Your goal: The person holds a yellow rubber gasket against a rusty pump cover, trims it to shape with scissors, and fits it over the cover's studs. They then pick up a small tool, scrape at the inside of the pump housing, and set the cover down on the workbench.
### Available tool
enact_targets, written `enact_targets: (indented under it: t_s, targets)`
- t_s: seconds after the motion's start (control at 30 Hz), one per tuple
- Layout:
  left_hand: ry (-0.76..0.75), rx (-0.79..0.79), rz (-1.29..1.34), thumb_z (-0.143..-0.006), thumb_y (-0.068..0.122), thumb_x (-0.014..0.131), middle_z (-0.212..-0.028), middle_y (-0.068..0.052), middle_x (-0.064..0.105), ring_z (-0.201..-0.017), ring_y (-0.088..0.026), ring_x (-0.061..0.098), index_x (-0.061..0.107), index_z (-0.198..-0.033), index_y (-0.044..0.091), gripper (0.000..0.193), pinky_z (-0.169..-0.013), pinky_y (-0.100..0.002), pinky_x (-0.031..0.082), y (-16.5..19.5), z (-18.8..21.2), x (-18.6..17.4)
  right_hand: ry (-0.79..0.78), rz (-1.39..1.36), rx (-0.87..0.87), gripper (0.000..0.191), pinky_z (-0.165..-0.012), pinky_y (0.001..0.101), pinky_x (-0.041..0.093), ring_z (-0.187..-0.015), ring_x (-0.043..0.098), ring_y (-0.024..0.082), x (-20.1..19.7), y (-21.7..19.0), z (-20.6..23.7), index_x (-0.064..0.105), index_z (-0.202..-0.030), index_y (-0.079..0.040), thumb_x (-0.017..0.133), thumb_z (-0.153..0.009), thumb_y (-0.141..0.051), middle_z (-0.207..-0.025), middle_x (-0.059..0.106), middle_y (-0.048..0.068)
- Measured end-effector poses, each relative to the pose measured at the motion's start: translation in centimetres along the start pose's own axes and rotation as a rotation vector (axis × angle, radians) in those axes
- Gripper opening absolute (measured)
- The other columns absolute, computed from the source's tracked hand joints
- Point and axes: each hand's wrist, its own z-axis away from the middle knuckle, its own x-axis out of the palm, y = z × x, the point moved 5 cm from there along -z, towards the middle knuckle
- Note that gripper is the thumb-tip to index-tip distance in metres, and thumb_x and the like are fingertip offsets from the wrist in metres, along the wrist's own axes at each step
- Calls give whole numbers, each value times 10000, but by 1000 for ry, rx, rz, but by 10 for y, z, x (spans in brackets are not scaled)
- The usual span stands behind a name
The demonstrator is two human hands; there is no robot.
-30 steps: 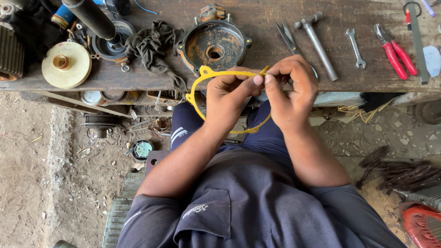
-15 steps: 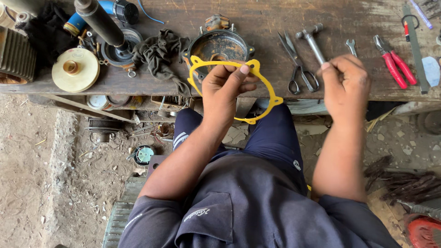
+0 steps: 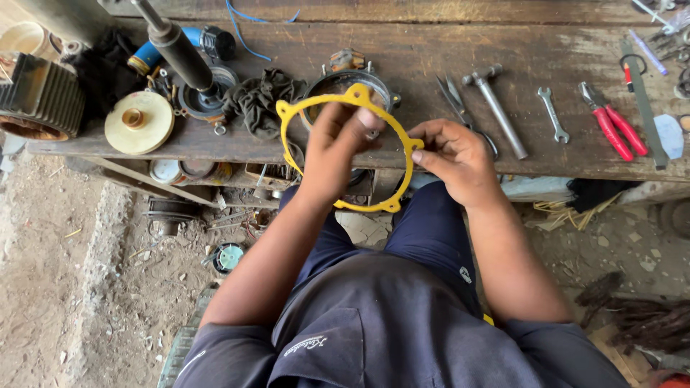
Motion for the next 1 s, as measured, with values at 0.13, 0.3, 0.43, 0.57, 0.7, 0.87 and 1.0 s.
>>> enact_targets:
  t_s: [0.13, 0.3, 0.43, 0.57, 0.7, 0.87, 1.0]
  targets:
    - [-456, 30, -596, -919, 212, 780, -989, -43, 748, -893, -129, 731, 694, -1172, 22, 329, -798, -286, 591, -7, 21, 16, -94, 154, -6, 275, -854, 230, 530, -966, 646, 80, -3, -21, -16, 657, -1236, 14, 672, -962, 30, -1057, 681, 29]
    - [-465, -156, -587, -915, 173, 775, -862, -19, 751, -772, -66, 663, 758, -1054, 12, 213, -717, -249, 556, -37, 33, 19, -180, 138, -88, 278, -905, 242, 549, -1008, 662, 84, 4, -35, -33, 647, -1265, 8, 678, -989, -10, -1087, 694, 31]
    - [-340, -171, -393, -958, 129, 745, -880, 4, 731, -778, -41, 630, 737, -1056, 8, 156, -710, -230, 537, -49, 28, 11, -75, 89, -162, 397, -926, 234, 534, -1018, 645, 88, 4, -36, -30, 565, -1393, -17, 675, -1012, -20, -1118, 688, 31]
    - [-184, -231, -91, -981, 101, 706, -893, 7, 692, -781, -54, 626, 660, -1019, 26, 95, -688, -233, 529, -55, 20, 1, -28, 54, -79, 384, -875, 236, 540, -998, 638, 91, 6, -14, -5, 567, -1356, -27, 687, -992, -29, -1132, 681, 31]
    - [-54, -146, 122, -981, 60, 700, -936, 0, 652, -841, -89, 650, 605, -993, 50, 96, -731, -287, 583, -49, 12, -5, -64, -32, 88, 322, -839, 237, 546, -974, 652, 89, 13, 29, 22, 605, -1250, -25, 708, -944, -35, -1087, 687, 20]
    - [61, -161, 236, -964, 47, 679, -962, -22, 659, -883, -121, 679, 573, -982, 73, 110, -791, -357, 652, -42, -2, -11, -40, -40, 125, 199, -829, 253, 522, -936, 632, 105, 12, 71, 22, 649, -1156, 16, 732, -975, 14, -1033, 669, 43]
    - [44, -176, 272, -991, 111, 674, -1098, -38, 671, -1029, -170, 680, 570, -1153, 58, 200, -902, -393, 617, -31, -6, -7, 15, -60, 149, 165, -830, 263, 560, -896, 688, 124, 4, 73, 8, 650, -1115, 5, 694, -956, 15, -1004, 709, 57]
